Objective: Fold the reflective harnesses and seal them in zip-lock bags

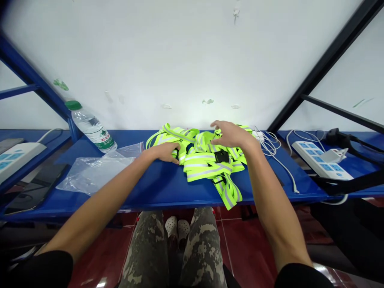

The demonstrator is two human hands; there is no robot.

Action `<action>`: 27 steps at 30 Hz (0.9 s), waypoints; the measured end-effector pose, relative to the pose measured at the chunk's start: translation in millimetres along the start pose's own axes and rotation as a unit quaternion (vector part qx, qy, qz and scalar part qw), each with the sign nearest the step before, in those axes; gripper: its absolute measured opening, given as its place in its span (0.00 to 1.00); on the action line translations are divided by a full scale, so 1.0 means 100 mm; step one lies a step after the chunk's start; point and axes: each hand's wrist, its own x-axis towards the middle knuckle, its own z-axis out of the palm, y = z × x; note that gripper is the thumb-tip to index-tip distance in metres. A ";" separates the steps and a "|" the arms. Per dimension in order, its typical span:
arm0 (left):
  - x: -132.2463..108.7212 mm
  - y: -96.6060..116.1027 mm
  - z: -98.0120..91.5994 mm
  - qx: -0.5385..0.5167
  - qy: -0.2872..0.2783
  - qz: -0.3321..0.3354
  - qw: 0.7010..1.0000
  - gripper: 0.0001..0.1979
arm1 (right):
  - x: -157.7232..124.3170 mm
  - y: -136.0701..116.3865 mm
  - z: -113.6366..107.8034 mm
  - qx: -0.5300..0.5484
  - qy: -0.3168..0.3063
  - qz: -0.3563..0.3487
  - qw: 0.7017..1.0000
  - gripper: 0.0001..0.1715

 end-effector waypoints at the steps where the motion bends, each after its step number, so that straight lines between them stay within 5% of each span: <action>1: 0.01 0.00 0.07 -0.004 0.024 0.006 1.000 0.39 | -0.07 0.03 0.04 -0.018 -0.028 0.015 0.999 0.30; 6: 0.09 -0.09 0.35 -0.038 0.124 0.022 0.991 0.32 | -0.21 0.21 0.42 -0.030 -0.116 0.107 0.987 0.25; 10: 0.07 -0.21 0.31 -0.169 0.168 -0.012 0.971 0.24 | -0.17 0.33 0.44 0.205 -0.017 0.105 0.973 0.26; 12: -0.01 -0.26 0.13 -0.340 0.160 -0.035 0.926 0.21 | -0.13 0.34 0.31 0.352 0.136 0.115 0.919 0.24; 15: -0.19 -0.34 -0.21 -0.523 0.207 -0.034 0.826 0.18 | -0.05 0.28 0.08 0.531 0.348 0.123 0.763 0.12; 18: -0.32 -0.39 -0.36 -0.587 0.261 -0.053 0.764 0.13 | 0.01 0.10 0.03 0.619 0.390 0.125 0.670 0.02; 20: -0.32 -0.40 -0.28 -0.610 0.235 -0.088 0.752 0.11 | 0.02 -0.07 0.13 0.638 0.334 0.135 0.681 0.01; 22: -0.28 -0.39 -0.10 -0.609 0.212 -0.126 0.754 0.08 | 0.01 -0.24 0.30 0.629 0.245 0.139 0.725 0.04; 27: -0.19 -0.32 0.19 -0.499 0.184 -0.125 0.838 0.10 | 0.00 -0.45 0.64 0.500 0.041 0.038 0.864 0.27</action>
